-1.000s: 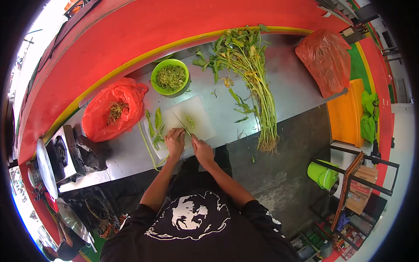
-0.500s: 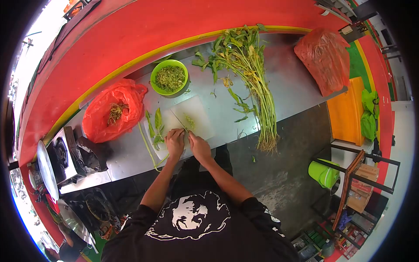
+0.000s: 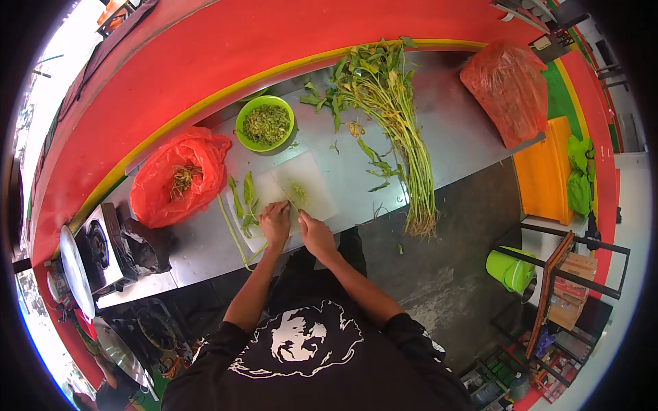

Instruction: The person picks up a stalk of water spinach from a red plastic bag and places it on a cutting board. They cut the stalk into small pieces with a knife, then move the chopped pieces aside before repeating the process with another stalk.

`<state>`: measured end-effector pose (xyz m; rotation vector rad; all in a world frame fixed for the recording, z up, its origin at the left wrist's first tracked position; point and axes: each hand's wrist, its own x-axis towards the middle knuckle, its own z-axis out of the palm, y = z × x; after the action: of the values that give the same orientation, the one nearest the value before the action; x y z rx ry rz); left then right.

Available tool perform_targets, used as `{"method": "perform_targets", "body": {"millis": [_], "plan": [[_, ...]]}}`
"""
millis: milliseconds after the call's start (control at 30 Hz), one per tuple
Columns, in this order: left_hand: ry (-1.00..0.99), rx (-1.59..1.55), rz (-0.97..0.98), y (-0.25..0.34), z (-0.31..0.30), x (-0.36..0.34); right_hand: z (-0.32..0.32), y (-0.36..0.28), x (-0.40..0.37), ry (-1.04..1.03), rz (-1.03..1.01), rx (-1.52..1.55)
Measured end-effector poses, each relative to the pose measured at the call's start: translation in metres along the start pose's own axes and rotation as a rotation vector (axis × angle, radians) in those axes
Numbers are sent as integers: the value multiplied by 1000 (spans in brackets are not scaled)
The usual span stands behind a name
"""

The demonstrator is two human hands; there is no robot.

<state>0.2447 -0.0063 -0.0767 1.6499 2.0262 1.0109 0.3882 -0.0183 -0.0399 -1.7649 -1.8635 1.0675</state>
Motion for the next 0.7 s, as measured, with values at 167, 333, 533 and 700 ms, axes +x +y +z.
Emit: {"method": "perform_targets", "body": {"millis": [167, 333, 533, 700], "plan": [[-29, 6, -9, 4, -3, -2, 1, 11, -5, -21, -7, -30], [-20, 21, 34, 2, -3, -4, -3, -3, 6, 0, 17, 28], [-15, 11, 9, 1, -1, 2, -4, 6, -5, -29, 13, 24], [-36, 15, 5, 3, -3, -3, 3, 1, 7, -4, -20, -49]]}}
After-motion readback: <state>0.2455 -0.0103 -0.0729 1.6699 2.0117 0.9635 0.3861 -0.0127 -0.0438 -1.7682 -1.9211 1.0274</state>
